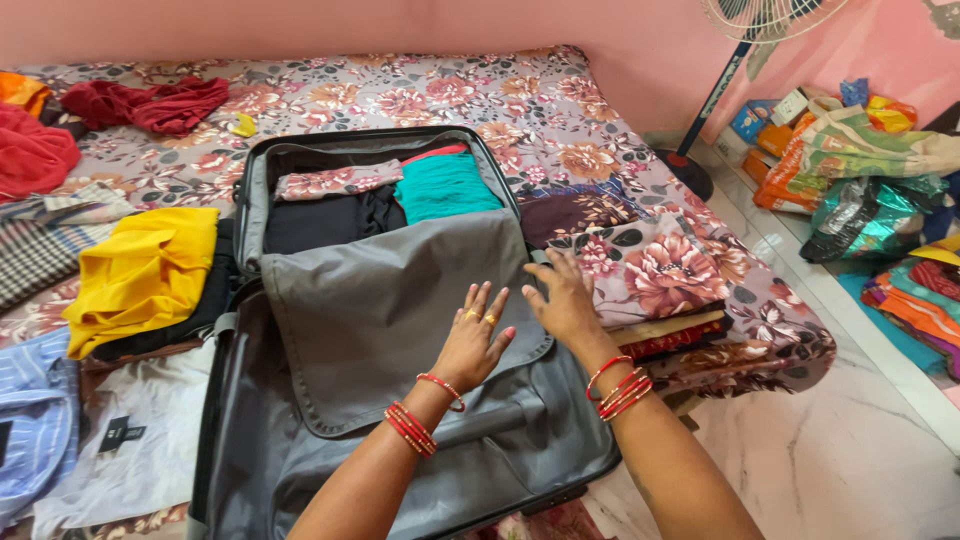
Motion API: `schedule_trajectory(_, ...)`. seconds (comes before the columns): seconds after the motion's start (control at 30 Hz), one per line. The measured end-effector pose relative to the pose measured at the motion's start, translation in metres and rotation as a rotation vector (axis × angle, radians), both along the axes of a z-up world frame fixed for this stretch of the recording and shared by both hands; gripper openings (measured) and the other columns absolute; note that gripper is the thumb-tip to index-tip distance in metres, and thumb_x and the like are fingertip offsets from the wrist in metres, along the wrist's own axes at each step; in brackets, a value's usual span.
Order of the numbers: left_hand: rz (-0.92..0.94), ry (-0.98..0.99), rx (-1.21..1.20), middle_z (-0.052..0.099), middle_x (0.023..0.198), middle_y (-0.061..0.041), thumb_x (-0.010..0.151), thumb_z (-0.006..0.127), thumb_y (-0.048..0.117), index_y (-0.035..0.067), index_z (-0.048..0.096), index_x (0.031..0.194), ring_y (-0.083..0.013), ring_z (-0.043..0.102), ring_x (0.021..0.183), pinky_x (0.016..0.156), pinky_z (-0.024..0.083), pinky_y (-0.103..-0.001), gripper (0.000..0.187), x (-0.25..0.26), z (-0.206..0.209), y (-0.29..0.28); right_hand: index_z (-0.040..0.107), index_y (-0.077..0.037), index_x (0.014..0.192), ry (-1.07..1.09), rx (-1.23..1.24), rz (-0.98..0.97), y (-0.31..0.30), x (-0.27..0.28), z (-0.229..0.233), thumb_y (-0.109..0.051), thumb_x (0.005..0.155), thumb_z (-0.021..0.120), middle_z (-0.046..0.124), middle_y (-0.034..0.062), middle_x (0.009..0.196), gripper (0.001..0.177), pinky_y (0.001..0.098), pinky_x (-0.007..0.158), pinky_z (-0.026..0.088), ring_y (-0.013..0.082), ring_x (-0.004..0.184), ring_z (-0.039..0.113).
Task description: The person unpacks a suitcase by removing folded clothes from the main compartment and placing them on the bed. They handle various garments including shirts, pants, and patterned fabrics, stacking them neatly on the bed surface next to the open suitcase.
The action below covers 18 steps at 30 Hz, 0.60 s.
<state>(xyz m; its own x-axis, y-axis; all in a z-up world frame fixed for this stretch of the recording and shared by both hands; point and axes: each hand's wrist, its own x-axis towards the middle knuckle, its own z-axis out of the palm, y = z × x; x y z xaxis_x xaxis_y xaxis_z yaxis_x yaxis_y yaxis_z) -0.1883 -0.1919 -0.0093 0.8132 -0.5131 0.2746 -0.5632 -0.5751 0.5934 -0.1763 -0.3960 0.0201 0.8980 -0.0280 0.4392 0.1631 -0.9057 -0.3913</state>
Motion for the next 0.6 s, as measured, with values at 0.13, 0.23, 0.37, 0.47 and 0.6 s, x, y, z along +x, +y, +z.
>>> schedule_trajectory(0.13, 0.059, 0.041, 0.007, 0.019, 0.167, -0.023, 0.100, 0.056, 0.039, 0.014, 0.029, 0.160, -0.0415, 0.011, 0.156, 0.119, 0.024, -0.058, 0.071, 0.005, -0.007, 0.035, 0.069, -0.022, 0.128, 0.133, -0.087, 0.098, 0.036, 0.007, -0.016, -0.035, 0.088, 0.073, 0.052, 0.0094, 0.150, 0.043, 0.0683, 0.113, 0.027, 0.0377, 0.147, 0.034)
schedule_trajectory(0.23, 0.100, 0.071, 0.032, 0.020, 0.166, -0.023, 0.100, 0.057, 0.040, 0.013, 0.030, 0.159, -0.0413, 0.011, 0.156, 0.119, 0.024, -0.059, 0.071, 0.008, -0.017, 0.059, 0.066, -0.020, 0.132, 0.256, -0.197, 0.221, 0.061, 0.011, -0.033, -0.034, 0.088, 0.072, 0.052, 0.0077, 0.149, 0.046, 0.0698, 0.113, 0.026, 0.0360, 0.147, 0.034)
schedule_trajectory(0.37, 0.140, 0.077, -0.013, 0.022, 0.166, -0.023, 0.099, 0.059, 0.036, 0.010, 0.033, 0.158, -0.0412, 0.012, 0.156, 0.119, 0.025, -0.057, 0.069, 0.014, -0.026, 0.089, 0.061, -0.013, 0.133, 0.496, -0.356, 0.386, 0.099, 0.009, -0.049, -0.035, 0.087, 0.077, 0.052, 0.0070, 0.149, 0.054, 0.0671, 0.113, 0.030, 0.0317, 0.147, 0.036)
schedule_trajectory(0.47, 0.187, 0.035, -0.070, 0.027, 0.164, -0.024, 0.096, 0.065, 0.030, 0.008, 0.036, 0.156, -0.0412, 0.016, 0.155, 0.121, 0.026, -0.053, 0.070, 0.021, -0.029, 0.107, 0.064, -0.021, 0.138, 0.633, -0.197, 0.599, 0.119, -0.003, -0.052, -0.027, 0.080, 0.077, 0.059, 0.0044, 0.149, 0.059, 0.0504, 0.112, 0.048, 0.0316, 0.135, 0.054)
schedule_trajectory(0.6, 0.246, 0.051, -0.141, 0.031, 0.161, -0.024, 0.091, 0.071, 0.021, 0.007, 0.039, 0.153, -0.0409, 0.020, 0.153, 0.120, 0.028, -0.047, 0.072, 0.027, -0.027, 0.122, 0.066, -0.020, 0.131, 0.512, -0.480, 0.642, 0.147, -0.015, -0.054, -0.024, 0.075, 0.084, 0.047, 0.0130, 0.150, 0.059, 0.0499, 0.104, 0.047, 0.0348, 0.135, 0.045)
